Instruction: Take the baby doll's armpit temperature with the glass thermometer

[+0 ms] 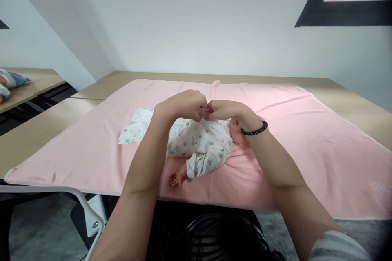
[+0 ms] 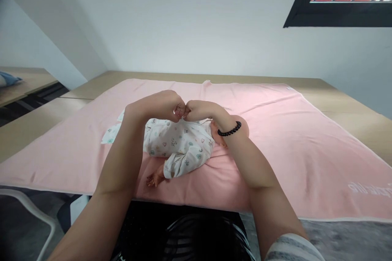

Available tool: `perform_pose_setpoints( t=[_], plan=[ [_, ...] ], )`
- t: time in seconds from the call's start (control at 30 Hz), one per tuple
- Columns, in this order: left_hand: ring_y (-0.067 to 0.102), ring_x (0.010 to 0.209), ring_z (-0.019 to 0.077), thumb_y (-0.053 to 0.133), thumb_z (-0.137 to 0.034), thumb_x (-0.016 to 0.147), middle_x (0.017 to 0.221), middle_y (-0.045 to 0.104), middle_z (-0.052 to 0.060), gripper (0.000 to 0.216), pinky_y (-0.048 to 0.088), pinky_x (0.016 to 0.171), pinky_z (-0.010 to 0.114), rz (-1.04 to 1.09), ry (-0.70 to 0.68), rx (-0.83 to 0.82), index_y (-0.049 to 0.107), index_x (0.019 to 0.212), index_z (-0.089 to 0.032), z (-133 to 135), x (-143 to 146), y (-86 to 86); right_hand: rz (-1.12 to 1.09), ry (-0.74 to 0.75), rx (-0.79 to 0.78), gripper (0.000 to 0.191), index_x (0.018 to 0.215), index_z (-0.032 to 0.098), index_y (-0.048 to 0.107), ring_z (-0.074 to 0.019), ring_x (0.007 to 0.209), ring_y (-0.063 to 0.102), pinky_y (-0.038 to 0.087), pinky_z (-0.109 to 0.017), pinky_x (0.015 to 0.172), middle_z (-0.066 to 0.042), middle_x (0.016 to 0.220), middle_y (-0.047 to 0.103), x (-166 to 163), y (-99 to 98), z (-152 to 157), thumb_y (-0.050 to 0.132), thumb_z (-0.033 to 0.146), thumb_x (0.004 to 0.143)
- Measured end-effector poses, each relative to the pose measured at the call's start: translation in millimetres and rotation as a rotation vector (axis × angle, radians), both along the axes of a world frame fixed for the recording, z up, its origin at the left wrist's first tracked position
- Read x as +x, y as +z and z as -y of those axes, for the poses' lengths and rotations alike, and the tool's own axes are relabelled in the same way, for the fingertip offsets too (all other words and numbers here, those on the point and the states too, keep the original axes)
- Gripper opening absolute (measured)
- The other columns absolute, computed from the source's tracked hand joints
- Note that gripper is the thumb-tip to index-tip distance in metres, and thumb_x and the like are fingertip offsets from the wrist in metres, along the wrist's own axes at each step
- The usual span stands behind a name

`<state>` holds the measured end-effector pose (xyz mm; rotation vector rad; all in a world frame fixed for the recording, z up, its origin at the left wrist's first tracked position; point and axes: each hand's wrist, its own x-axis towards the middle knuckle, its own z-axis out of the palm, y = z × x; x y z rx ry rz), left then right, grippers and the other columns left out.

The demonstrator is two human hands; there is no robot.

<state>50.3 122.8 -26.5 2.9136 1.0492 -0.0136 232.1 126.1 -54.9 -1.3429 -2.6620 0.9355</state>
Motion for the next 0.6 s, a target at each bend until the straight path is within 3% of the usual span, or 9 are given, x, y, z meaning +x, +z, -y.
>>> perform_pose_setpoints(
  t=[0.2,0.3,0.4,0.6],
  plan=[
    [0.023,0.052,0.0118,0.054,0.000,0.058,0.050,0.035,-0.003,0.025,0.023,0.058,0.032,-0.019,-0.080,0.148,0.046,0.047,-0.021,12.2,6.1,3.7,0.064,-0.062,0.070,0.009,0.081,0.015,0.060,-0.0136,0.067,0.051,0.040,-0.026,0.060,-0.001,0.073,0.056,-2.0,-3.9,-7.9,0.059,0.018,0.089],
    [0.014,0.053,0.0117,0.051,0.002,0.054,0.048,0.030,-0.004,0.027,0.023,0.059,0.033,-0.033,-0.105,0.241,0.042,0.044,-0.021,16.8,9.5,3.8,0.121,-0.070,0.085,0.024,0.104,0.013,0.066,-0.0181,0.085,0.064,0.055,-0.031,0.074,-0.005,0.099,0.066,-1.8,0.1,-7.8,0.063,0.036,0.098],
    [0.007,0.056,0.0117,0.048,0.003,0.051,0.050,0.023,-0.005,0.028,0.025,0.062,0.034,-0.042,-0.123,0.290,0.036,0.045,-0.021,19.3,11.2,3.5,0.173,-0.062,0.080,0.036,0.122,0.015,0.064,-0.0239,0.103,0.065,0.058,-0.041,0.088,-0.008,0.121,0.064,-1.1,5.7,-6.4,0.063,0.042,0.099],
    [0.004,0.057,0.0115,0.046,0.004,0.051,0.052,0.017,-0.005,0.035,0.027,0.064,0.035,-0.038,-0.100,0.310,0.021,0.049,-0.020,23.1,13.1,1.7,0.206,-0.045,0.070,0.039,0.125,0.014,0.064,-0.0277,0.108,0.064,0.057,-0.045,0.092,-0.008,0.125,0.063,-4.0,9.5,-5.2,0.064,0.042,0.098]
  ],
)
